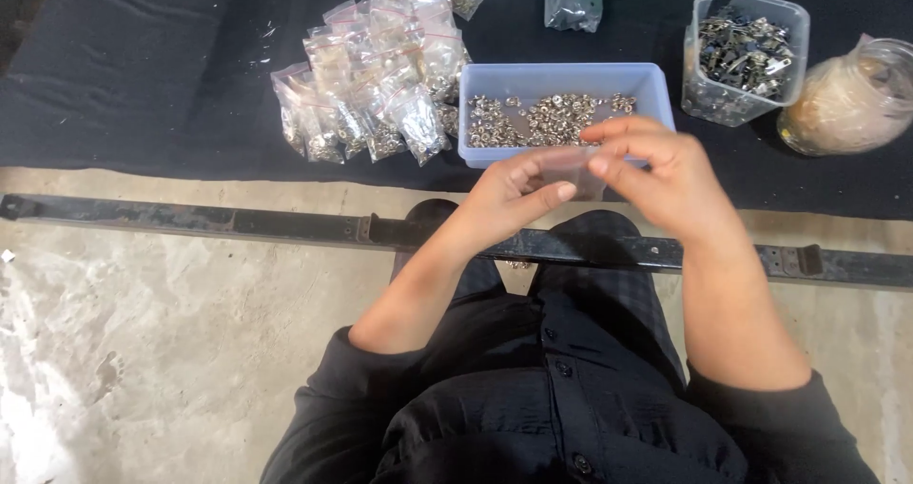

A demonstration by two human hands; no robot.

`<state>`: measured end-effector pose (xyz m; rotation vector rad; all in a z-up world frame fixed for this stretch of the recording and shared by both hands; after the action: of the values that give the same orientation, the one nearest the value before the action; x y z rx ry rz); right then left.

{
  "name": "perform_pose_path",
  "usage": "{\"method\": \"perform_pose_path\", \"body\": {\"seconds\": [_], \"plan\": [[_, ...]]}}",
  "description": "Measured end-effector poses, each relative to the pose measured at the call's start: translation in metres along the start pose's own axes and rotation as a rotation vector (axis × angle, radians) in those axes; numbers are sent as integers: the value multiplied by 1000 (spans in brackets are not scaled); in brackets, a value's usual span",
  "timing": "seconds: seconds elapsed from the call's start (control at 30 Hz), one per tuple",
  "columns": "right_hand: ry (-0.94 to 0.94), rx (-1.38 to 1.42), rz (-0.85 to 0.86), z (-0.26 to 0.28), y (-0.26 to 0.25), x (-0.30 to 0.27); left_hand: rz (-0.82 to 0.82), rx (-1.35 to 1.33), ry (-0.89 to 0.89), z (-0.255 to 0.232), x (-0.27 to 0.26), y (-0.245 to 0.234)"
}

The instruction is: Packaging small metal components into individual plastic bags and sealing them manually.

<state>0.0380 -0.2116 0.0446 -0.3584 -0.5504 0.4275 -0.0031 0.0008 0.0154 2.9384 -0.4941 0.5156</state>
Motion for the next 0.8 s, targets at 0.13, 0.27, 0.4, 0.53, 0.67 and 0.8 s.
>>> {"method": "perform_pose_path", "body": {"seconds": [0.13,0.27,0.4,0.53,0.67,0.8], "plan": [[33,-34,32,-9,11,-13,-87,139,-9,17,-16,-1],[-18,-95,60,-20,20,-23,-116,233,50,24,-26,-7],[-10,-167,36,-24,6,-36,-243,313,97,-19,-27,-20],[50,-299,16,-37,-30,-62,-172,698,218,-12,-44,-152],[193,-191,-102,-44,-54,-90,-698,599,-302,-67,-43,-190],[300,-169,-177,-48,-66,-107,-685,608,-523,-58,-42,-209]]}}
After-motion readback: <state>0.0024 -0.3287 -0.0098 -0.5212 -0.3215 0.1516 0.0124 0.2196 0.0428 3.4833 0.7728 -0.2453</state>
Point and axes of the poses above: each hand's wrist, its own x-axis towards the middle knuckle, its own y-axis out of the palm, z = x × y, the point moved 1 cm from there along x, towards the middle knuckle
